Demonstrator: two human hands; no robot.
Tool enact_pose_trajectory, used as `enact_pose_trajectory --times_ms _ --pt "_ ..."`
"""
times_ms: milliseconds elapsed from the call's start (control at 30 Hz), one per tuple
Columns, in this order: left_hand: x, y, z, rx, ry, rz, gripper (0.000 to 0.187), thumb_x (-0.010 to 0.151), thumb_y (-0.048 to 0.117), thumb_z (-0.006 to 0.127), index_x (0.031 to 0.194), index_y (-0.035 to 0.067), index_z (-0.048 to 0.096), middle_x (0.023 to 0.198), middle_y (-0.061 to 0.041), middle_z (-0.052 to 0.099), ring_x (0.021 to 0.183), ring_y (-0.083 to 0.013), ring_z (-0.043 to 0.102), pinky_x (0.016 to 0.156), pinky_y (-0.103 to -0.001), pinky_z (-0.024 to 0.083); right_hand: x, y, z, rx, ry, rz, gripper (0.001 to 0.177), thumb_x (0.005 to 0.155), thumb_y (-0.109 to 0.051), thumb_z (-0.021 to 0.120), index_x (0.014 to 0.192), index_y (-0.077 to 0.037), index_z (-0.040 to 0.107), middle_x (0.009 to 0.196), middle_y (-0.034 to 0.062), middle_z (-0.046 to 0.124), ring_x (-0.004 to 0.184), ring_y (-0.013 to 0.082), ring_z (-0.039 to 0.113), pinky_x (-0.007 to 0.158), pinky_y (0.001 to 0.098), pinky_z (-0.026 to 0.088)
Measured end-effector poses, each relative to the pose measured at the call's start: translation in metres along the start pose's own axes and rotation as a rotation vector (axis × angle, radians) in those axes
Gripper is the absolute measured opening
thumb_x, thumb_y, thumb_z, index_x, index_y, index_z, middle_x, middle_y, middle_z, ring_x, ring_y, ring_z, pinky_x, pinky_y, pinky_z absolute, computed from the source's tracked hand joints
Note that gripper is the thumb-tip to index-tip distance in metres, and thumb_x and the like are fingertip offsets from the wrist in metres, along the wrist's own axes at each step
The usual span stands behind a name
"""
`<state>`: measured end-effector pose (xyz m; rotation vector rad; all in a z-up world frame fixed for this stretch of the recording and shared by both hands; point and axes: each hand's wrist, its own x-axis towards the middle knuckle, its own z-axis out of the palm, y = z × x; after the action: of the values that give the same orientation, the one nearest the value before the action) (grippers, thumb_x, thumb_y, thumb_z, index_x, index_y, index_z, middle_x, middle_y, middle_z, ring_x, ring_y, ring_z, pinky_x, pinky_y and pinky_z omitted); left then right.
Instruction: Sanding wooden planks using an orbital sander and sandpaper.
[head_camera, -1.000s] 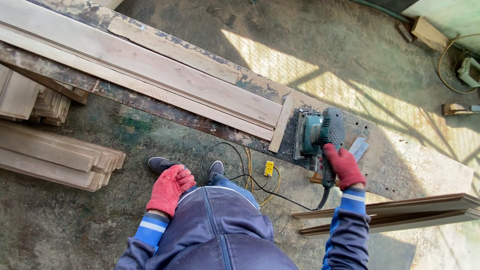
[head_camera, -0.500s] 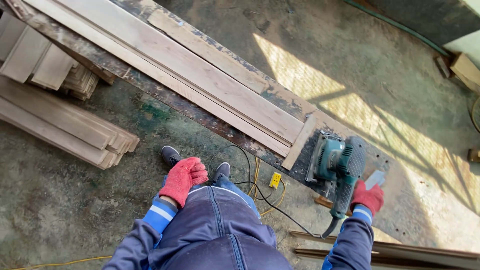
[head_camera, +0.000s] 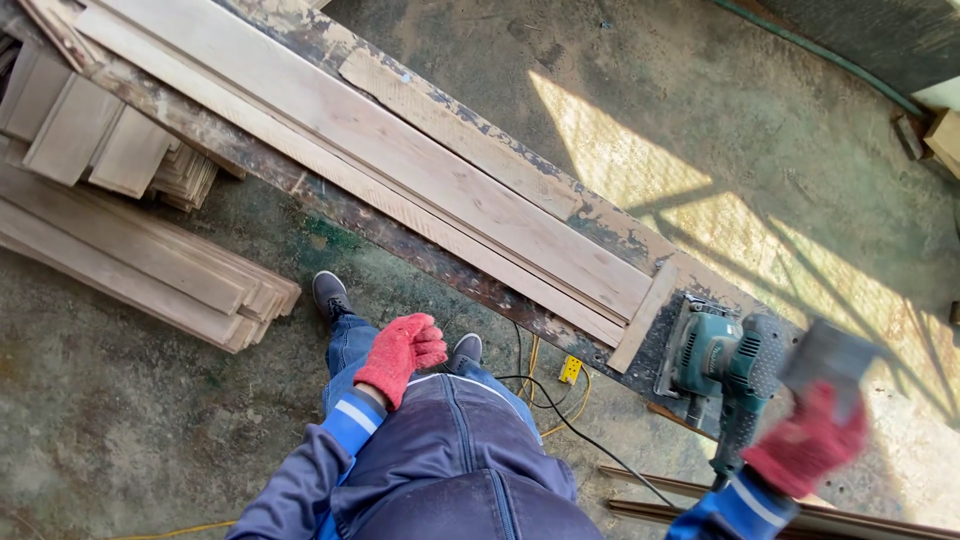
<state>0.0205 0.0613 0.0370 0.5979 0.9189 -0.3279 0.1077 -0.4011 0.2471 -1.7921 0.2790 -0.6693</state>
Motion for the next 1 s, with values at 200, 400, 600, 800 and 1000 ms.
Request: enact_pose_trajectory --times_ms 200,400,600,800,1000 --pt "0.05 0.07 -0.023 0.133 0.115 0.012 0.019 0.088 0.025 0.077 0.104 0.015 0.071 0.09 -0.025 0.075 0.073 -0.039 0.076 0.067 -0.053 0.067 -0.072 0.082 0.21 -0.509 -0.435 -0.09 0.04 0.098 -0.006 0.065 0.138 -0.01 0.066 0.139 0.0195 0.061 0.134 0.0366 0.054 0.117 0.0462 0.04" --pt "0.036 0.245 -0.072 0.315 0.204 0.312 0.02 0.091 0.018 0.077 0.11 0.014 0.071 0.096 -0.016 0.074 0.077 -0.0274 0.075 0.07 -0.044 0.067 -0.174 0.147 0.412 -1.038 -0.53 -0.187 0.083 0.093 -0.051 0.061 0.162 -0.013 0.035 0.167 0.0204 0.03 0.154 0.0407 0.024 0.124 0.0605 0.01" --pt "0.042 0.416 -0.017 1.269 0.281 0.758 0.042 0.104 0.036 0.067 0.141 0.017 0.062 0.139 -0.013 0.063 0.131 -0.0283 0.057 0.113 -0.046 0.043 -0.244 0.06 0.579 -0.875 -0.716 -0.368 0.09 0.086 -0.077 0.051 0.159 -0.025 0.039 0.165 0.0171 0.034 0.155 0.0394 0.025 0.125 0.0616 0.008" --pt "0.174 0.468 -0.001 1.792 0.278 1.111 0.066 0.105 0.042 0.063 0.156 0.002 0.051 0.162 -0.027 0.04 0.153 -0.0433 0.026 0.125 -0.057 0.009 -0.184 0.084 0.454 -1.139 -0.596 -0.094 0.076 0.098 -0.072 0.04 0.163 -0.032 0.033 0.169 0.0122 0.028 0.156 0.0333 0.023 0.123 0.0614 0.011" --pt "0.183 0.475 0.026 2.282 0.447 1.011 0.071 0.115 0.064 0.039 0.162 0.013 0.054 0.166 -0.021 0.046 0.16 -0.0403 0.023 0.129 -0.061 -0.006 -0.158 0.13 0.396 -1.37 -0.372 0.392 0.079 0.1 -0.069 0.037 0.166 -0.027 0.025 0.17 0.0177 0.021 0.156 0.0378 0.019 0.123 0.062 0.014"
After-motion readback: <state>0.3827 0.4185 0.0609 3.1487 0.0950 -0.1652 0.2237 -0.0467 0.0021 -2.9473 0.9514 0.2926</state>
